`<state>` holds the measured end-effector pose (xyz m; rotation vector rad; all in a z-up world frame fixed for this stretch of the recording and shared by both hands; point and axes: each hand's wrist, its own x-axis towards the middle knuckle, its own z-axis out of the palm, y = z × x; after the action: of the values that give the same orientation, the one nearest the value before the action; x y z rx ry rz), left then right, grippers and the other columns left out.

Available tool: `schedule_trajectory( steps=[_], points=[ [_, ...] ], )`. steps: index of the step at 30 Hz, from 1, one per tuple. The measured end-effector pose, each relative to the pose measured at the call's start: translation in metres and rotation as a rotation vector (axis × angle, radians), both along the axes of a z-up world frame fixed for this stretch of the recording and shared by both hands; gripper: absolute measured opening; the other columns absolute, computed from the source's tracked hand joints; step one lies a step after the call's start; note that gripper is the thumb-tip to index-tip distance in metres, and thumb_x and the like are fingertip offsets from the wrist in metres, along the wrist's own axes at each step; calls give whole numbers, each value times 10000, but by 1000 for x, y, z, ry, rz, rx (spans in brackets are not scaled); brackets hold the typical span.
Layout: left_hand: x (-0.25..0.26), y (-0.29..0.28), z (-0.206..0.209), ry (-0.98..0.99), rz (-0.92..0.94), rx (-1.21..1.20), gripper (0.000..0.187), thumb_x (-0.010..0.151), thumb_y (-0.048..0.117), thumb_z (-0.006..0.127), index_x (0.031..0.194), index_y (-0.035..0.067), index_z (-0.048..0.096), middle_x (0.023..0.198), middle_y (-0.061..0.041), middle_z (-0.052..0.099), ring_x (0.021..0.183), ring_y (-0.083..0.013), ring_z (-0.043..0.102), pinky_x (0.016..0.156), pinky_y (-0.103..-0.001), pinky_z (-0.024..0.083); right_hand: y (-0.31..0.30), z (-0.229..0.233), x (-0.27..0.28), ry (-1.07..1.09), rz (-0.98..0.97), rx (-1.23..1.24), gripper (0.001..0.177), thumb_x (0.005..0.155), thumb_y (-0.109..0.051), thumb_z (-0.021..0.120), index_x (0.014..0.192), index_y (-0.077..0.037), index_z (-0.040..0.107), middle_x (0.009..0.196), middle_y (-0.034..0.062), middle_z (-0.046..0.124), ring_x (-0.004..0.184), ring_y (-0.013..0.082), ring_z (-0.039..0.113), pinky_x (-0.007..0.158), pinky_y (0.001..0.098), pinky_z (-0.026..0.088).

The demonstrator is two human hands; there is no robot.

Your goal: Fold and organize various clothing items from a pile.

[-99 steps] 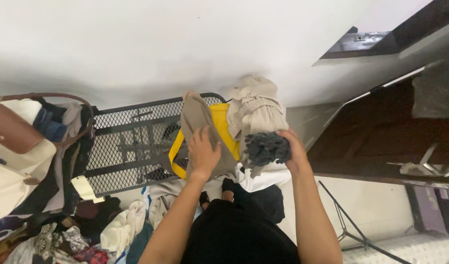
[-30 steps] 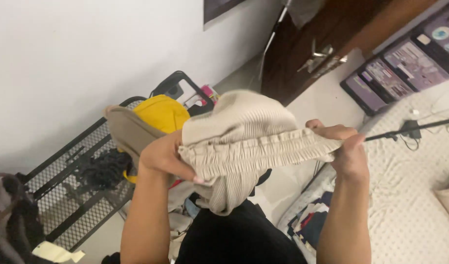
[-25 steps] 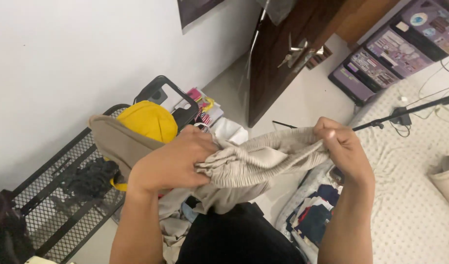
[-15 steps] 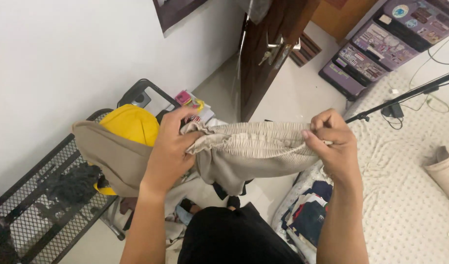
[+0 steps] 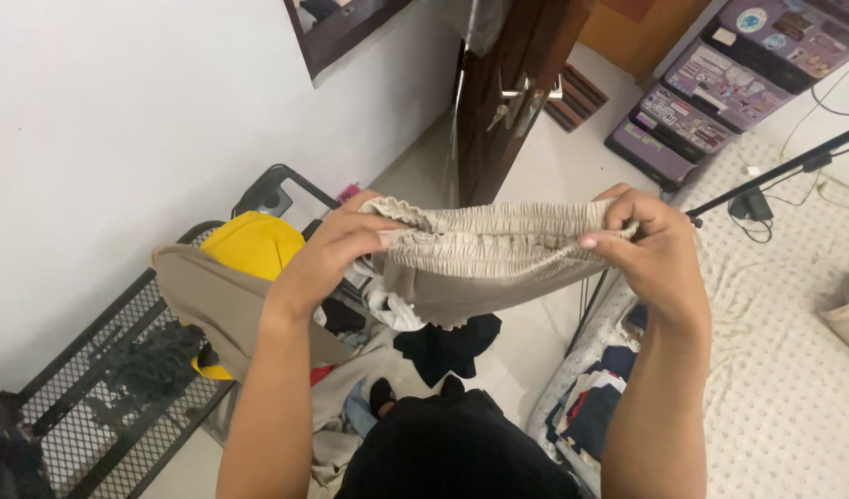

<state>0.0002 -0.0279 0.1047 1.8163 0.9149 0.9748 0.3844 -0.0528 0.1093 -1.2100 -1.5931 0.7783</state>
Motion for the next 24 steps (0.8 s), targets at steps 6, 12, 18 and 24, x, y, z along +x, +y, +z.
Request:
schedule_trajectory(
  steps=[6,12,18,24],
  points=[
    [-11,4,-7,195,130,43,176,943,72,596,1056,4,713,1210,-124,645,1089,-298,615,941,-359,480,-3,19,-20,174,298,-96,310,842,87,769,1051,-43,581,1160,45,577,1046,107,574,860,244,498],
    [-11,-2,24,277,-48,72,265,892,99,659,1134,83,766,1044,-94,644,1038,-226,602,928,-351,494,12,19,-43,175,42,-87,442,879,110,692,1280,-42,589,1140,35,634,1030,87,628,870,238,539],
    [-21,-4,1,-233,-154,-281,234,1035,129,596,1192,77,761,1075,-91,617,1023,-175,530,935,-305,439,25,-3,-43,188,-136,106,251,967,110,717,1180,12,628,1165,60,673,1060,97,635,943,239,529],
    [-21,-6,1,62,82,-51,273,927,42,646,1146,121,791,1172,-106,520,856,-205,550,765,-306,481,29,-16,-59,93,-33,66,208,925,68,735,1098,-14,653,1143,40,684,1030,90,634,864,210,508]
  ],
)
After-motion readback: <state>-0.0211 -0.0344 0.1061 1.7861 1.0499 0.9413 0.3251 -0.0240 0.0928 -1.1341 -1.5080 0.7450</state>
